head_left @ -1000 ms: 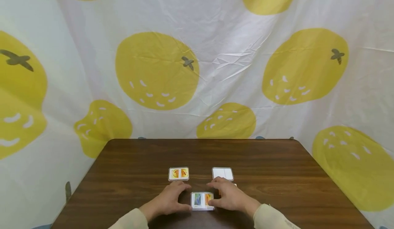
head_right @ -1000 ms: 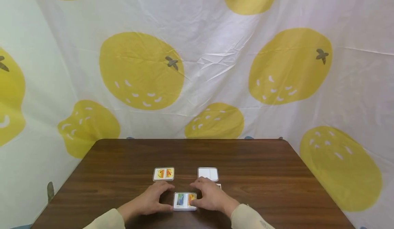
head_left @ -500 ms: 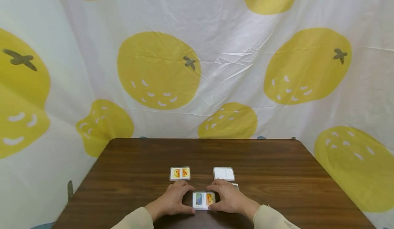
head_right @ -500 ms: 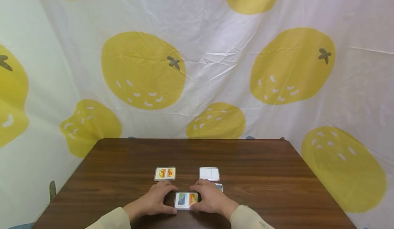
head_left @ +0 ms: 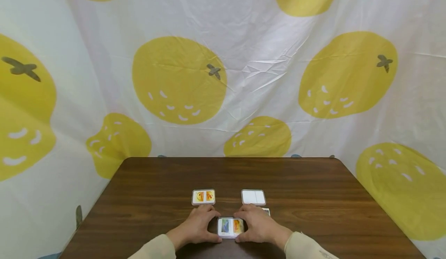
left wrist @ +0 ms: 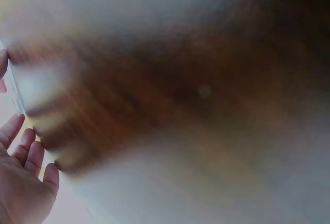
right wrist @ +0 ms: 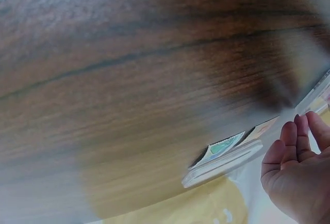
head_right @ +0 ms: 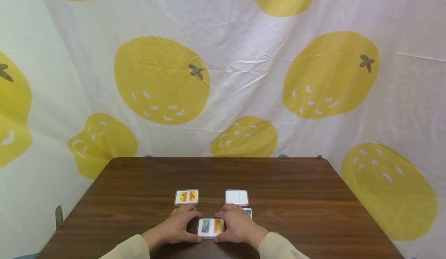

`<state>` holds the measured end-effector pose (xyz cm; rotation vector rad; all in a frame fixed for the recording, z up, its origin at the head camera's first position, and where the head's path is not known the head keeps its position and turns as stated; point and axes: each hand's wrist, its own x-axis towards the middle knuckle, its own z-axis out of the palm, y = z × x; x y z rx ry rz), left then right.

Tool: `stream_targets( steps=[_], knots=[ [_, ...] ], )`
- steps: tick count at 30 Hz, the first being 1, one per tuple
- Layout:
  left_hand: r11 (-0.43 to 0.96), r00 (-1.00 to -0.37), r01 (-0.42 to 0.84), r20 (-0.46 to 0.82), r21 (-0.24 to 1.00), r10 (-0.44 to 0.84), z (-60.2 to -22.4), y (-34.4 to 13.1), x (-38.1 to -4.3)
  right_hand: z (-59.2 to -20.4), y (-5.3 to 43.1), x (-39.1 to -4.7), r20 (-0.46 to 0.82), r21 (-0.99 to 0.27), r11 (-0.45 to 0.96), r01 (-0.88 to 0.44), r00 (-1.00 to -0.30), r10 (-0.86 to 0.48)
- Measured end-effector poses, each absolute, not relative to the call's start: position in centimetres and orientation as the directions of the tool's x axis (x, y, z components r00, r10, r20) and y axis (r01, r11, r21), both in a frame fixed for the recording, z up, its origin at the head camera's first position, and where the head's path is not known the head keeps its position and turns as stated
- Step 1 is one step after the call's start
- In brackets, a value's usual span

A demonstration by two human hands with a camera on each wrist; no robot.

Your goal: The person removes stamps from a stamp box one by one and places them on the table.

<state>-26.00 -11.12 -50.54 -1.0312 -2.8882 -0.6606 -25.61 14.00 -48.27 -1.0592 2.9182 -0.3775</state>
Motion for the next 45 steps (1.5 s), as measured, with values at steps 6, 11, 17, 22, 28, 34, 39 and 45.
stream_targets(
  steps=[6,11,17,22,28,34,39,45],
  knots=[
    [0.695,-0.785,0.603,0.136,0.391,0.605,-50.7,-11.2,-26.0,-48.3,13.9,-25.5,0.044,-0.207,0.754,-0.623,-0.776,-0.629],
    [0.693,-0.787,0.597,0.130,0.404,0.603,-50.6,-11.2,-25.9,-48.2,13.8,-25.4,0.036,-0.186,0.753,-0.631,-0.770,-0.636],
    [0.697,-0.791,0.590,0.116,0.408,0.601,-50.7,-11.2,-26.0,-48.1,13.7,-25.5,0.036,-0.159,0.744,-0.649,-0.756,-0.653],
    [0.700,-0.791,0.588,0.111,0.405,0.601,-50.8,-11.3,-26.0,-47.9,13.6,-25.6,0.031,-0.131,0.740,-0.660,-0.749,-0.662],
    [0.703,-0.797,0.579,0.103,0.412,0.596,-50.9,-11.2,-25.8,-47.8,13.4,-25.6,0.034,-0.102,0.729,-0.677,-0.734,-0.678],
    [0.706,-0.798,0.574,0.091,0.415,0.595,-50.8,-11.1,-25.7,-47.5,13.5,-25.6,0.007,-0.125,0.727,-0.675,-0.734,-0.679],
    [0.709,-0.798,0.577,0.093,0.407,0.596,-50.7,-11.1,-25.8,-47.4,13.7,-25.9,-0.008,-0.142,0.725,-0.674,-0.732,-0.682],
    [0.707,-0.795,0.582,0.097,0.402,0.599,-50.6,-11.1,-25.9,-47.6,13.9,-26.3,-0.006,-0.134,0.716,-0.685,-0.722,-0.692]
  ],
)
